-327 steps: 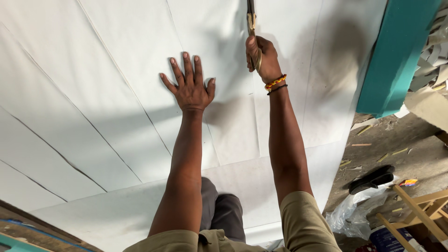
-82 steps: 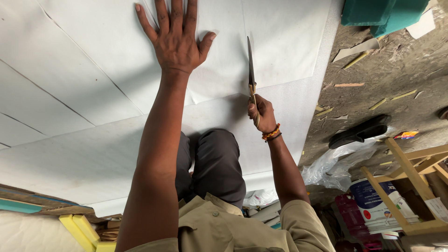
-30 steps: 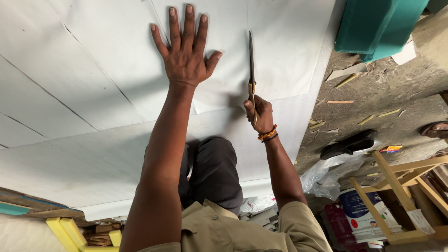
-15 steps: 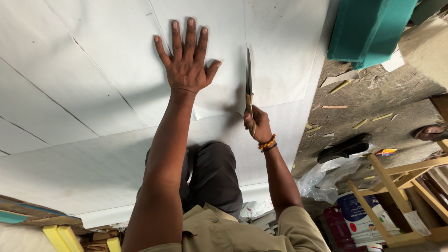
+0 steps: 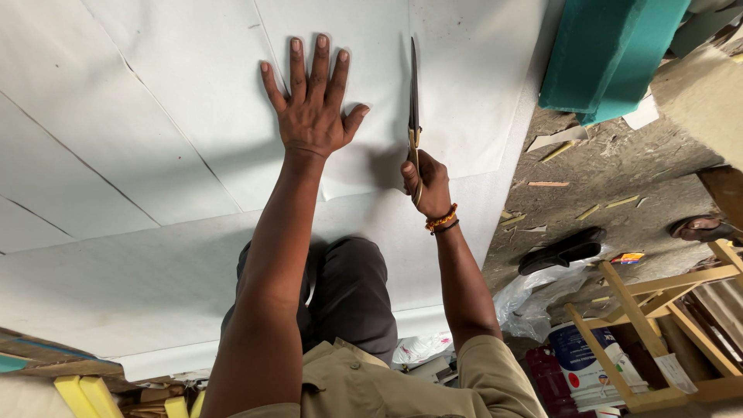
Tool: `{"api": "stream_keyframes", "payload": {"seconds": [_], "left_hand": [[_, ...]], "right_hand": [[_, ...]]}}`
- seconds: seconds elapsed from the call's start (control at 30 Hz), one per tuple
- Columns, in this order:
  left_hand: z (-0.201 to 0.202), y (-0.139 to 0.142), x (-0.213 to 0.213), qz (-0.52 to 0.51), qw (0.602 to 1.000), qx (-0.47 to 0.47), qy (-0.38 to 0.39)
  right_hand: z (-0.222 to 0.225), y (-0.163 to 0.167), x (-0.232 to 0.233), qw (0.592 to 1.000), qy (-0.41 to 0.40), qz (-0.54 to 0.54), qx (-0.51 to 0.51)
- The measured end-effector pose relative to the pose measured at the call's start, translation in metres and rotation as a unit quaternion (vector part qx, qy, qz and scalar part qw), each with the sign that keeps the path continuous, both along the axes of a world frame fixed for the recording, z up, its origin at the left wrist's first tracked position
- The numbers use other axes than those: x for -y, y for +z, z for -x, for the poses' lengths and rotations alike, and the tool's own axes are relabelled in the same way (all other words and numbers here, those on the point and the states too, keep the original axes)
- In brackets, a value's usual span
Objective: The person uses large shears to cut a long strip from a roll of white fabric laid out on the floor. They hold the material steady with one hand while cutting along a straight line with the other, repeating the motion to separate a continuous strip.
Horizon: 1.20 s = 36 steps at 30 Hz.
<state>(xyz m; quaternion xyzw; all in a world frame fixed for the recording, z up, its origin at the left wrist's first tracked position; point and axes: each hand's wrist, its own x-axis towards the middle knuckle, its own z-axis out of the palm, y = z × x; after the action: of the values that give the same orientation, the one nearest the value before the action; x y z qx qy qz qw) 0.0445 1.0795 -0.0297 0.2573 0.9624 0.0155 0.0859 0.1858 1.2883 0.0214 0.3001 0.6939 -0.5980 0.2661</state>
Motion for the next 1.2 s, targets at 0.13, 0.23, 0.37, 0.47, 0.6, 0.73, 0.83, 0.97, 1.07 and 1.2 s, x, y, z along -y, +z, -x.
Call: {"api": "stream_keyframes", "payload": {"seconds": [0.13,0.23,0.37,0.47,0.6,0.73,0.83,0.97,1.07,1.2], "left_hand": [[0.004,0.005,-0.002,0.018,0.994,0.108,0.019],[0.004,0.005,-0.002,0.035,0.972,0.227,0.04],[0.002,0.002,-0.001,0.006,1.0,0.004,-0.001],[0.003,0.003,-0.001,0.006,1.0,0.01,-0.001],[0.007,0.009,-0.003,0.055,0.932,0.351,0.066],[0.008,0.008,-0.004,0.006,1.0,-0.004,0.003],[0.005,0.005,-0.003,0.005,1.0,-0.008,0.003],[0.003,0.005,-0.001,0.01,1.0,0.001,0.002],[0.005,0.006,-0.002,0.005,1.0,0.001,0.002],[0.007,0.009,-0.003,0.01,1.0,0.011,0.001]], "right_hand": [[0.004,-0.001,0.002,0.999,-0.011,-0.014,0.029],[0.004,-0.005,0.003,0.998,-0.019,-0.023,0.048],[0.002,-0.008,0.004,0.997,-0.021,-0.033,0.065],[0.002,-0.006,0.002,0.999,-0.018,-0.007,0.037],[0.013,-0.007,-0.003,0.999,0.009,0.02,-0.049],[0.03,-0.012,-0.006,0.999,0.02,-0.015,-0.021],[0.035,-0.011,-0.004,1.0,0.013,-0.021,-0.019],[0.037,-0.009,0.001,0.999,0.0,-0.039,-0.009],[0.038,-0.011,0.003,0.998,-0.004,-0.057,-0.001],[0.038,-0.01,0.002,0.999,-0.008,-0.046,0.009]]}}
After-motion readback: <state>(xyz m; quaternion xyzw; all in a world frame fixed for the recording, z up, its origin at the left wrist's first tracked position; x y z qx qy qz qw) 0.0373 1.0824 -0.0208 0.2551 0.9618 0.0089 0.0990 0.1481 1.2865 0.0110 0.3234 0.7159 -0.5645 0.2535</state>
